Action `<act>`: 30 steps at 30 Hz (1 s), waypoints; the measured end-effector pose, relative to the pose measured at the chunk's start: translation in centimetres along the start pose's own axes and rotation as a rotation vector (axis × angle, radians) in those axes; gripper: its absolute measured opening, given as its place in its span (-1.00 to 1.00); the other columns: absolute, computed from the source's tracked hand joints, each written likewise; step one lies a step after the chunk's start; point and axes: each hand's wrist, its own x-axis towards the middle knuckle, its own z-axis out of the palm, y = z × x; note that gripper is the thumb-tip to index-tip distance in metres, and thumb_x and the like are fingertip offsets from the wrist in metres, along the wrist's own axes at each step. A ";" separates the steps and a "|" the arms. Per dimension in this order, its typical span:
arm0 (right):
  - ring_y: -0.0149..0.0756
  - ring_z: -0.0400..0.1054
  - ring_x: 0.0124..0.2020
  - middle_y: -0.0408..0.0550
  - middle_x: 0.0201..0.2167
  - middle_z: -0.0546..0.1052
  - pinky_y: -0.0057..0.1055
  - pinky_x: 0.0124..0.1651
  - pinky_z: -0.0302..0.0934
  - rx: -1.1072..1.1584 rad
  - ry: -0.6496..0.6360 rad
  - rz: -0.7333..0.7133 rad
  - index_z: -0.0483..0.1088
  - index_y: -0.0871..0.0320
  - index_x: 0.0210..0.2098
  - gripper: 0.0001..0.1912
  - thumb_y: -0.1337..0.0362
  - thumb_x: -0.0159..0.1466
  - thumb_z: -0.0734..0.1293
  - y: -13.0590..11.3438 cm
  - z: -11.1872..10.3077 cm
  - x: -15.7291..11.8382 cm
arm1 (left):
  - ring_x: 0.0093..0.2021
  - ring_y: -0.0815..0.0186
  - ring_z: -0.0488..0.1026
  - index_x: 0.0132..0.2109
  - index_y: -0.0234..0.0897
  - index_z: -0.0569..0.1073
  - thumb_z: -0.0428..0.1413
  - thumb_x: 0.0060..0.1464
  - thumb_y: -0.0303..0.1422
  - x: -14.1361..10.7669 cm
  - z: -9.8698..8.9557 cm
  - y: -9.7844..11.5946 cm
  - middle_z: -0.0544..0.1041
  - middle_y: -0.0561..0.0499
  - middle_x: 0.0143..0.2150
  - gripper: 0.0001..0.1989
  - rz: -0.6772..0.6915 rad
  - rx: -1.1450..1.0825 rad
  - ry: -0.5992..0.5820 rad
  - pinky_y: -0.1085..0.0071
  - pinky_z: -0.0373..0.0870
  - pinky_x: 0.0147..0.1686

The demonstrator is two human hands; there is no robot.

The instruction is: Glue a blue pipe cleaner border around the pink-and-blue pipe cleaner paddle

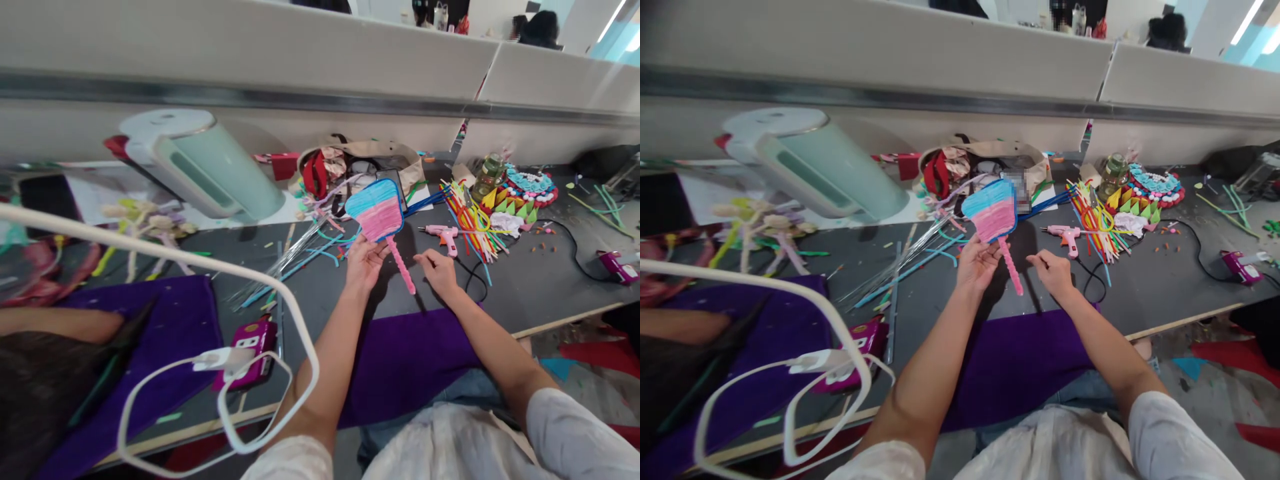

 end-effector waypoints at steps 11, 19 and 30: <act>-0.12 0.48 -0.15 0.11 -0.23 0.63 -0.26 -0.05 0.28 -0.502 0.177 0.235 0.55 0.17 -0.20 -0.57 -0.04 0.43 0.23 3.6 -6.2 3.0 | -0.33 0.29 0.66 -0.15 -0.23 0.48 0.30 -0.21 -0.46 -0.9 0.9 -0.2 0.68 0.09 -0.30 -0.62 0.045 0.104 -0.047 0.37 0.64 -0.25; -0.11 0.48 -0.12 0.17 -0.04 0.58 -0.31 -0.13 0.26 -0.652 0.023 0.367 0.57 0.18 -0.02 -0.66 0.09 0.34 0.38 4.6 -5.1 3.1 | -0.29 0.25 0.65 -0.17 -0.20 0.47 0.32 -0.22 -0.44 -1.3 1.2 -0.4 0.67 0.08 -0.28 -0.63 0.029 0.141 -0.049 0.25 0.66 -0.17; -0.09 0.44 -0.08 0.17 -0.08 0.59 -0.27 -0.02 0.29 -0.687 0.164 0.345 0.55 0.23 -0.01 -0.65 0.19 0.31 0.30 4.8 -6.5 3.0 | -0.34 0.31 0.62 -0.16 -0.22 0.49 0.35 -0.26 -0.44 -0.9 0.8 -0.1 0.65 0.10 -0.33 -0.58 0.066 0.112 -0.016 0.37 0.62 -0.24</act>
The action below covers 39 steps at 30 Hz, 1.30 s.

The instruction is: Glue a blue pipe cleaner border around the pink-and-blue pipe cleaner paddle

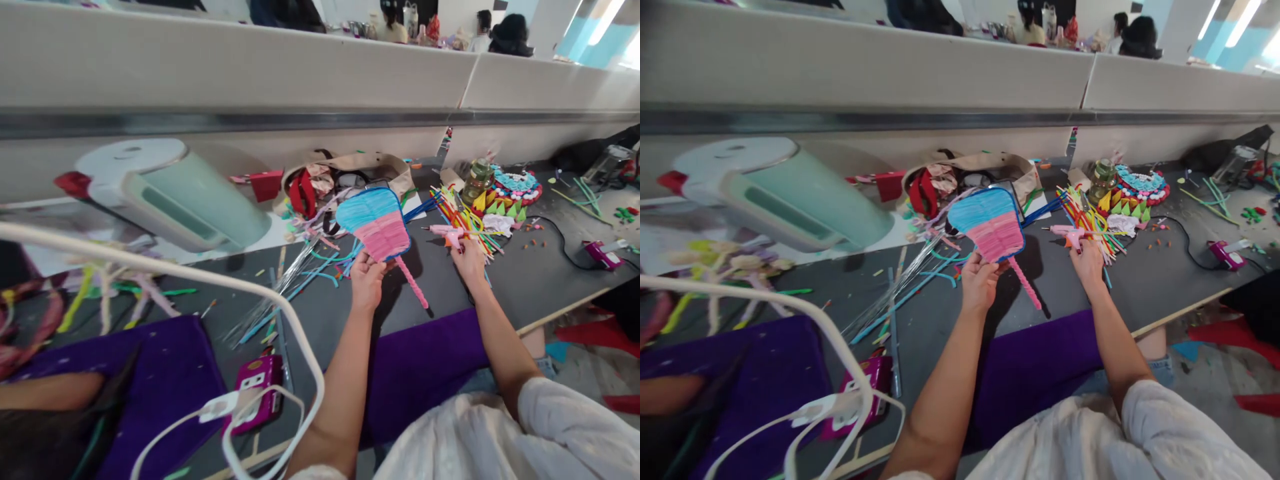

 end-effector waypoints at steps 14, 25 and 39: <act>-0.07 0.40 -0.16 0.21 -0.17 0.57 -0.26 -0.12 0.23 -0.094 0.186 0.306 0.57 0.26 -0.11 -0.64 0.18 0.27 0.27 8.5 -4.8 0.5 | -0.33 0.32 0.64 -0.16 -0.20 0.49 0.34 -0.21 -0.44 -0.2 -0.1 -0.8 0.63 0.12 -0.31 -0.62 -0.055 0.033 -0.035 0.39 0.63 -0.23; -0.09 0.43 -0.24 0.21 -0.25 0.61 -0.27 -0.16 0.24 -0.055 0.176 0.334 0.58 0.27 -0.21 -0.67 0.17 0.29 0.27 10.5 -4.2 0.5 | -0.29 0.31 0.66 -0.11 -0.19 0.50 0.34 -0.16 -0.44 -0.1 -0.6 -1.0 0.68 0.11 -0.27 -0.61 -0.073 0.043 -0.037 0.41 0.63 -0.22; 0.04 0.43 -0.23 0.33 -0.31 0.58 -0.14 -0.15 0.26 -0.130 0.231 0.480 0.58 0.31 -0.26 -0.62 0.16 0.31 0.23 14.2 -6.9 1.5 | -0.31 0.30 0.68 -0.16 -0.17 0.55 0.35 -0.22 -0.48 -0.4 -0.2 -0.4 0.70 0.11 -0.27 -0.61 -0.101 0.021 -0.010 0.45 0.64 -0.26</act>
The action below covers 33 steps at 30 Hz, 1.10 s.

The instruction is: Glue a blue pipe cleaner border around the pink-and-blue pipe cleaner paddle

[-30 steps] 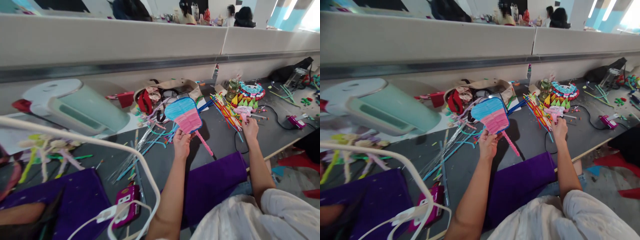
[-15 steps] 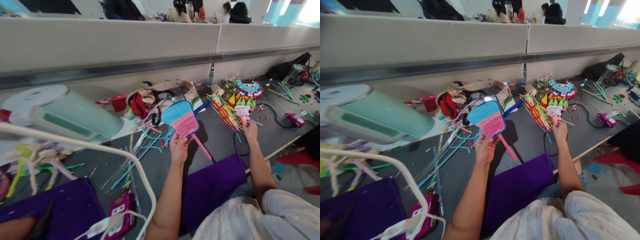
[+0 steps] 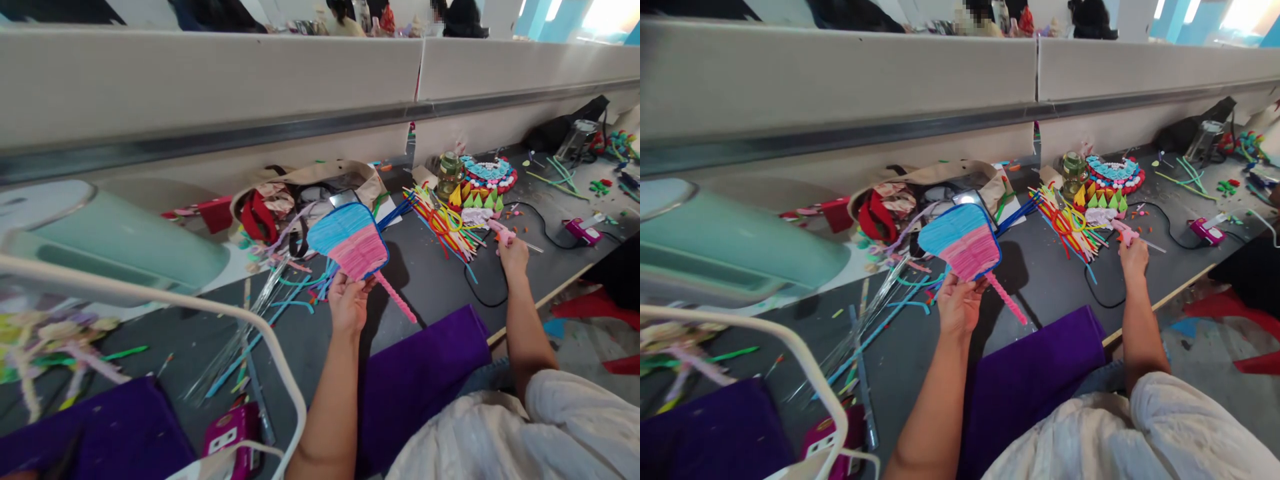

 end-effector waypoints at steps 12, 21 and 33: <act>-0.22 0.38 -0.39 0.01 -0.38 0.59 -0.32 -0.28 0.25 0.616 -0.334 -0.485 0.55 0.13 -0.27 -0.67 0.04 0.33 0.28 -11.5 -2.9 -6.3 | -0.30 0.34 0.65 -0.13 -0.20 0.56 0.33 -0.21 -0.50 -0.3 0.1 0.1 0.69 0.10 -0.25 -0.60 -0.061 -0.073 -0.026 0.43 0.63 -0.20; -0.50 0.13 -0.67 -0.18 -0.56 0.47 -0.50 -0.61 0.01 1.188 -0.887 -0.256 0.48 0.13 -0.37 -0.55 -0.17 0.20 0.41 -19.2 0.7 -15.2 | -0.30 0.36 0.63 -0.12 -0.20 0.57 0.34 -0.14 -0.46 -0.7 -0.5 0.6 0.69 0.07 -0.20 -0.64 -0.086 -0.091 -0.062 0.35 0.64 -0.10; -0.50 0.18 -0.65 -0.20 -0.54 0.49 -0.53 -0.64 0.00 1.216 -1.018 -0.188 0.45 0.09 -0.32 -0.52 -0.20 0.15 0.48 -18.1 1.3 -15.8 | -0.29 0.27 0.66 -0.12 -0.23 0.53 0.38 -0.17 -0.44 -0.7 0.4 -0.9 0.69 0.04 -0.26 -0.61 -0.028 0.004 -0.032 0.36 0.62 -0.23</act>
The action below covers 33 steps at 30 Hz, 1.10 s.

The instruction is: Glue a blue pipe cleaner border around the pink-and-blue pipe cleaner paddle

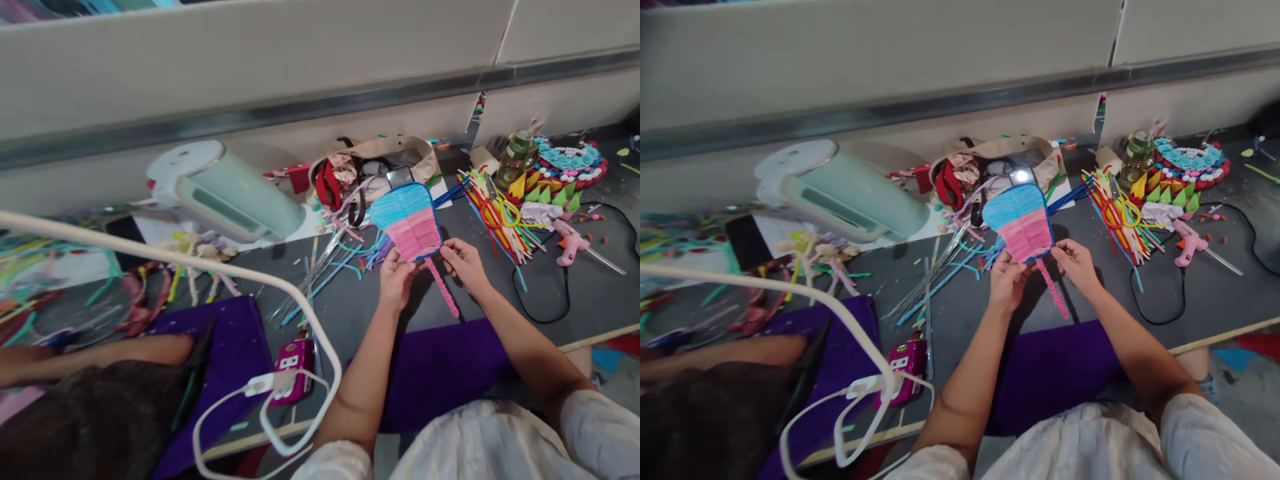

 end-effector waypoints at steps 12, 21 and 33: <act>-0.50 0.21 -0.58 -0.28 -0.54 0.43 -0.52 -0.53 0.15 0.022 -0.120 0.041 0.38 0.10 -0.32 -0.56 -0.05 0.10 0.56 0.3 0.4 -0.2 | -0.22 0.26 0.65 -0.15 -0.22 0.48 0.43 -0.10 -0.34 -0.5 0.6 -0.5 0.69 0.02 -0.21 -0.62 0.111 0.110 0.008 0.28 0.64 -0.12; -0.47 0.24 -0.60 -0.29 -0.56 0.43 -0.49 -0.54 0.19 0.003 -0.096 0.057 0.37 0.09 -0.33 -0.60 -0.03 0.13 0.54 0.7 0.3 -0.3 | -0.21 0.26 0.64 -0.15 -0.22 0.46 0.43 -0.04 -0.26 -0.7 0.8 -0.6 0.67 0.02 -0.21 -0.63 0.149 0.175 -0.013 0.25 0.64 -0.10; -0.48 0.36 -0.58 -0.22 -0.50 0.56 -0.54 -0.52 0.33 0.193 -0.067 0.230 0.42 0.10 -0.24 -0.49 -0.07 0.02 0.59 0.5 1.2 -0.6 | -0.22 0.33 0.62 -0.14 -0.24 0.50 0.43 -0.02 -0.25 -0.9 1.0 -0.6 0.67 0.00 -0.21 -0.64 0.205 0.255 -0.004 0.46 0.50 -0.15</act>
